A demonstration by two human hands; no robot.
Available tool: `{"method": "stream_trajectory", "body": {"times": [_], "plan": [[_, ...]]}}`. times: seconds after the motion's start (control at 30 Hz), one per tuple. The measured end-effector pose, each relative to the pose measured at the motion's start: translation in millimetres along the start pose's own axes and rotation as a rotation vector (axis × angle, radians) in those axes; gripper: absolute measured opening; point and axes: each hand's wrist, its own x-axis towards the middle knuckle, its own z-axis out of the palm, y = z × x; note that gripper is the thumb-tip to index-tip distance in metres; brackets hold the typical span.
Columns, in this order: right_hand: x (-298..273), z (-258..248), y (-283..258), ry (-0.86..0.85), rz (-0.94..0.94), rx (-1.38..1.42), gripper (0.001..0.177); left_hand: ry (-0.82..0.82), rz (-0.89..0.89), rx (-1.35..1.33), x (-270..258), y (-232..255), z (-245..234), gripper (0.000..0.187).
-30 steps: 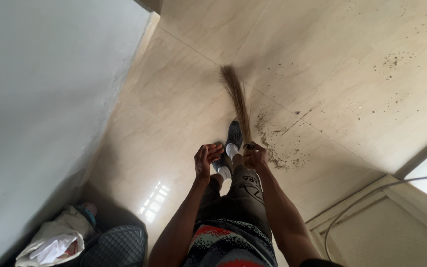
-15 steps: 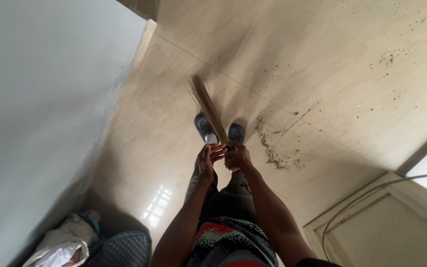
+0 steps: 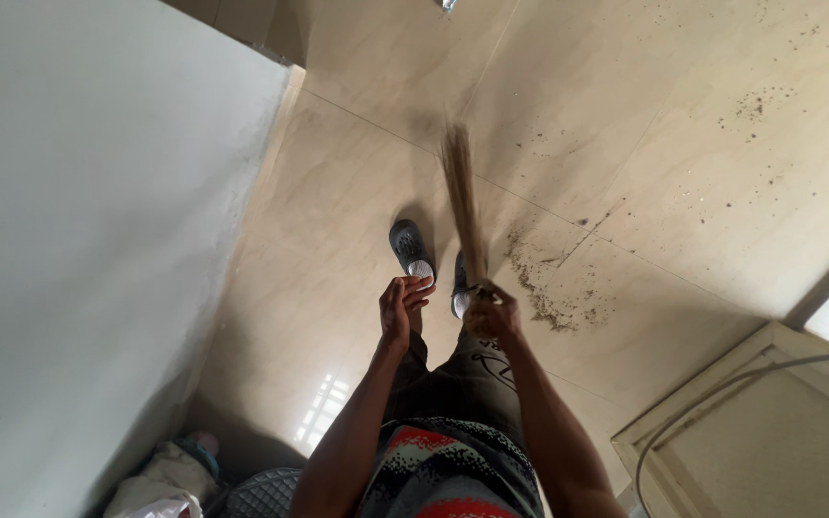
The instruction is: The person sweeps debris from a tiled floor using a hand broom, moving the debris into a pile.
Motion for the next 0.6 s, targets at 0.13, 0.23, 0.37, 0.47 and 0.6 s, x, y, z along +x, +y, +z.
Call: {"method": "stream_trajectory", "body": {"times": [0.13,0.23,0.37,0.47,0.6], "plan": [[-7.8,45.8,7.7,-0.19,0.077,0.334,0.064,-0.007,-0.021,0.024,12.1,11.4,-6.3,0.068],[15.1,72.5,6.0,-0.154,-0.238,-0.248,0.071,-0.027,-0.032,-0.009,18.3,17.0,-11.5,0.065],[43.1,93.3,-3.1,-0.133,-0.269,-0.323,0.066,-0.038,-0.026,0.001,29.0,23.5,-19.5,0.063],[49.7,92.6,-8.9,-0.204,-0.051,0.345,0.056,-0.04,-0.025,-0.013,32.5,27.7,-28.1,0.062],[45.9,62.9,-26.7,0.127,0.091,0.04,0.067,-0.051,-0.02,0.014,36.1,34.5,-37.4,0.062]]}}
